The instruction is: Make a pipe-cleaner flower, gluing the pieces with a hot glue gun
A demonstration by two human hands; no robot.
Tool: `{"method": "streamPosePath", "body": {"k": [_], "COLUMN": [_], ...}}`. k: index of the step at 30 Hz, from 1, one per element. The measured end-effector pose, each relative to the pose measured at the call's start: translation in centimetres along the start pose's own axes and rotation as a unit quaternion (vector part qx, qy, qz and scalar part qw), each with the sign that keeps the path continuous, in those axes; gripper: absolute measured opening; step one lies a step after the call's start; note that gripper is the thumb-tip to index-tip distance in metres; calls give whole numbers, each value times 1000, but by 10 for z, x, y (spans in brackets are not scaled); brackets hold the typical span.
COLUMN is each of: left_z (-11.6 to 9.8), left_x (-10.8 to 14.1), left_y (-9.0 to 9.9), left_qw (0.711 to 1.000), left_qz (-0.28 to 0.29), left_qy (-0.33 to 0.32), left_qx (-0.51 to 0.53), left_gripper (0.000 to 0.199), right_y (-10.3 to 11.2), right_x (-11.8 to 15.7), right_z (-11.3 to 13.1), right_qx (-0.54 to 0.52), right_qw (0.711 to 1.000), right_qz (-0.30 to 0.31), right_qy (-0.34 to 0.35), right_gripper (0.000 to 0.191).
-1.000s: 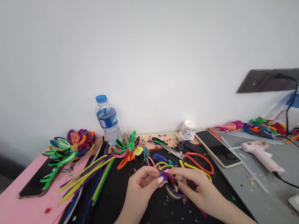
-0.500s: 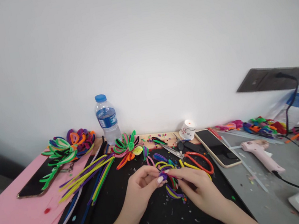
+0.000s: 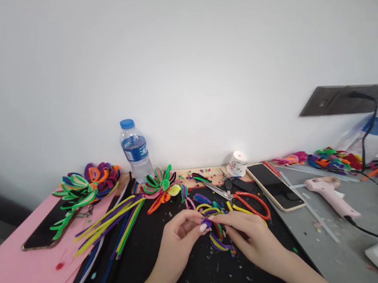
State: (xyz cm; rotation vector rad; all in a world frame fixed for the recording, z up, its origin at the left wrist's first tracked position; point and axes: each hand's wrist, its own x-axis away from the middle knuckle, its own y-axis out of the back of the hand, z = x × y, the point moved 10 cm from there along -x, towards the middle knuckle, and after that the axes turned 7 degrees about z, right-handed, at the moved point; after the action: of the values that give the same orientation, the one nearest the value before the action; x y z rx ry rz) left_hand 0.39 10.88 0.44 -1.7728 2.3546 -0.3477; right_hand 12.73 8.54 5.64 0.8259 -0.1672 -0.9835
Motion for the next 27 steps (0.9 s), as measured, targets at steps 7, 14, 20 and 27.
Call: {"method": "streamPosePath", "body": {"k": [7, 14, 20, 27], "left_z": [2, 2, 6, 4], "left_x": [-2, -1, -1, -2], "left_y": [1, 0, 0, -2], "left_qw": [1000, 1000, 1000, 1000], "left_qz": [3, 7, 11, 15], "left_qy": [1, 1, 1, -12], "left_qx": [-7, -7, -1, 18], "left_gripper": [10, 8, 12, 16], "right_y": [-2, -2, 3, 3], "right_x": [0, 1, -1, -1], "right_z": [-2, -2, 2, 1], "right_qx": [-2, 7, 3, 3], "right_qw": [1000, 1000, 1000, 1000], "right_qz": [12, 14, -1, -5], "right_qy": [-3, 0, 10, 9], "right_gripper": [33, 32, 33, 32]}}
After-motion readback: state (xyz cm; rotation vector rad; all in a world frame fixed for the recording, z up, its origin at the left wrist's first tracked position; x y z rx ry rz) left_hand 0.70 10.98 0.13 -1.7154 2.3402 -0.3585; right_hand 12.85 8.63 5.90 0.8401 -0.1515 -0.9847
